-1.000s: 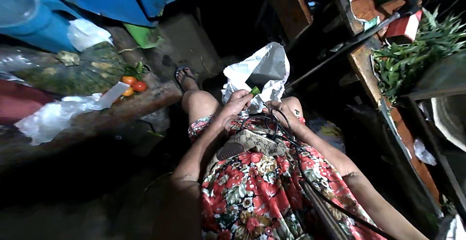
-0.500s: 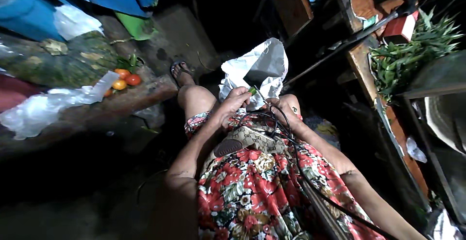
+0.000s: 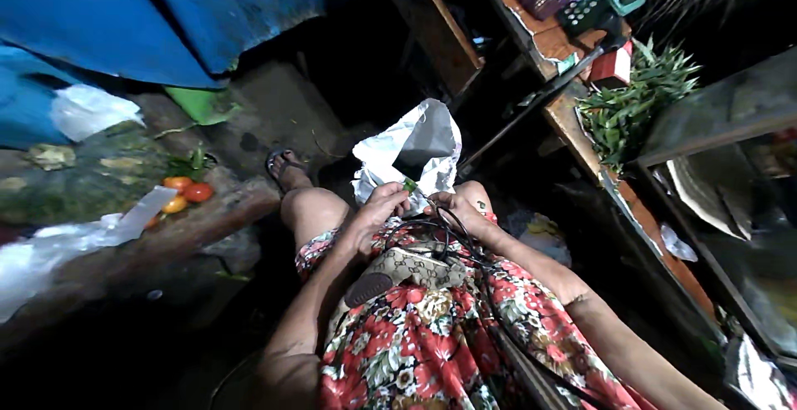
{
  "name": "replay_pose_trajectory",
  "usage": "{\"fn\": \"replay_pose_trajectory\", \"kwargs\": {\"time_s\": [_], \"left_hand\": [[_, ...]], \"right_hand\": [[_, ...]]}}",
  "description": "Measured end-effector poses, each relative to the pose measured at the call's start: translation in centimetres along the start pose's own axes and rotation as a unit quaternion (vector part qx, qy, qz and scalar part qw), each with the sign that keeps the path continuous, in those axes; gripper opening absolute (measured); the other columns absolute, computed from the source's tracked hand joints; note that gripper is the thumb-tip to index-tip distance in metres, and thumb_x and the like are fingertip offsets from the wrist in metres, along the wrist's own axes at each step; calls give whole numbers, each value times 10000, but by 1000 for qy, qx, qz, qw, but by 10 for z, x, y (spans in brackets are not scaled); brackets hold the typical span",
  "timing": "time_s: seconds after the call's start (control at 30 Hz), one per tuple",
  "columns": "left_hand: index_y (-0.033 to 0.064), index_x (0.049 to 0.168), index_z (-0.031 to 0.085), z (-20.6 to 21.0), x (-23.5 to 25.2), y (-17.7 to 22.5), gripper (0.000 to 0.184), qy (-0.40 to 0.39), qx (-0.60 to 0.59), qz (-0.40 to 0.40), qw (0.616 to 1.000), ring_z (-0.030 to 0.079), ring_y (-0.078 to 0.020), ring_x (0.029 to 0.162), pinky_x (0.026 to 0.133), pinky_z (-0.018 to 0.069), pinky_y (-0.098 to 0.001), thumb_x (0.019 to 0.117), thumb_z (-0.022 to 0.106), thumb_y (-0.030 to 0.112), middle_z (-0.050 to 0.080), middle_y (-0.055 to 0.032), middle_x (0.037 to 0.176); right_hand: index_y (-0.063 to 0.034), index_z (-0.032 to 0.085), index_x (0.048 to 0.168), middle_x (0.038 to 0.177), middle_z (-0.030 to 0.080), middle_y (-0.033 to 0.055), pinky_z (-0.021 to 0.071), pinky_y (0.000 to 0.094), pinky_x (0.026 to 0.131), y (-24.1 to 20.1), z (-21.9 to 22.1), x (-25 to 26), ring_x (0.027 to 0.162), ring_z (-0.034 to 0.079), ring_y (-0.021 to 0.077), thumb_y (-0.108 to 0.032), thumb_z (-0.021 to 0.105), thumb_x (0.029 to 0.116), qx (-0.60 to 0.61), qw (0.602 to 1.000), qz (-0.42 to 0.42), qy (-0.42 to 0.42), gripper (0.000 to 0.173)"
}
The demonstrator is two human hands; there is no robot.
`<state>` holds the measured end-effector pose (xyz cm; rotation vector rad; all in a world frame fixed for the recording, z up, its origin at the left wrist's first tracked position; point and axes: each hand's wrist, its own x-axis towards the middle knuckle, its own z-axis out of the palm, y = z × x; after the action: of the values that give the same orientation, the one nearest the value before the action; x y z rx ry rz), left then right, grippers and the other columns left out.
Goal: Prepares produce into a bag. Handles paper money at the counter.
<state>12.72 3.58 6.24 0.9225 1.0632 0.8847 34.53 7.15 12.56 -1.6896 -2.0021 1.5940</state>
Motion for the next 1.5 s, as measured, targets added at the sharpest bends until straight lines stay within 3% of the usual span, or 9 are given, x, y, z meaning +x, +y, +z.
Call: {"fn": "replay_pose_trajectory", "kwargs": {"time_s": [0.17, 0.5, 0.63, 0.7, 0.8, 0.97, 1.17, 1.33, 1.5], "left_hand": [[46, 967, 606, 0, 11, -6, 149, 6, -40, 2, 999, 536, -85, 604, 589, 475, -227, 1058, 525, 132, 597, -18, 733], [54, 982, 610, -3, 10, -8, 162, 16, -36, -7, 999, 543, -75, 609, 585, 476, -219, 1067, 519, 157, 599, -10, 740], [103, 1100, 614, -4, -14, -3, 175, 19, -6, -15, 1000, 508, -54, 650, 606, 441, -219, 1077, 511, 241, 593, 8, 812], [65, 1138, 605, 1, -16, 7, 189, 41, -21, -14, 999, 539, -78, 686, 650, 472, -249, 1084, 477, 193, 607, -19, 840], [6, 1104, 601, -2, 10, -5, 183, 64, -57, 3, 996, 592, -105, 670, 642, 517, -263, 1080, 473, 136, 648, -45, 823], [24, 1072, 606, -4, 16, -8, 188, 73, -50, 4, 996, 581, -99, 633, 595, 493, -242, 1083, 488, 170, 646, -36, 783], [21, 1027, 609, -3, 17, -8, 183, 69, -49, 5, 996, 555, -89, 605, 560, 468, -223, 1078, 500, 159, 626, -32, 769], [3, 1023, 621, 0, 16, -7, 184, 44, -20, 8, 999, 558, -99, 608, 581, 480, -233, 1076, 509, 139, 631, -48, 766], [1, 1026, 612, 2, 16, -9, 162, 33, -21, 15, 999, 566, -96, 617, 594, 491, -235, 1069, 522, 130, 630, -42, 765]], "right_hand": [[-1, 667, 1218, 953, 723, 71, 549, 280, 813, 6, 1, 5, 827, 659, 70, -217, 645, 1013, 23, 999, -31, 3, 299], [-4, 673, 1217, 957, 707, 76, 532, 270, 800, 3, -2, 5, 819, 634, 63, -173, 603, 1031, -1, 999, -35, 18, 261], [-9, 645, 1274, 907, 703, 86, 542, 310, 694, 5, -2, 3, 715, 620, 108, -182, 598, 1042, 26, 999, -16, 37, 294], [-6, 629, 1270, 893, 700, 82, 542, 301, 648, 9, -2, 3, 679, 616, 105, -172, 595, 1043, 53, 997, -26, 46, 283], [6, 626, 1247, 923, 704, 82, 548, 304, 700, 20, 0, 7, 737, 634, 101, -143, 629, 1014, 48, 996, -48, 51, 277], [-22, 641, 1213, 882, 698, 70, 520, 288, 618, 22, 1, 3, 675, 604, 97, -149, 664, 996, 65, 996, -43, 36, 252], [8, 646, 1181, 905, 708, 54, 551, 276, 755, 8, 5, 1, 773, 641, 62, -156, 709, 963, 86, 995, -35, 35, 280], [-62, 644, 1194, 884, 699, 51, 528, 297, 696, 4, 6, 0, 720, 616, 93, -252, 714, 974, 44, 999, -2, 20, 299], [-39, 650, 1169, 849, 697, 47, 527, 264, 685, -1, 7, -1, 700, 613, 71, -201, 668, 1002, 61, 998, -12, 17, 233]]}}
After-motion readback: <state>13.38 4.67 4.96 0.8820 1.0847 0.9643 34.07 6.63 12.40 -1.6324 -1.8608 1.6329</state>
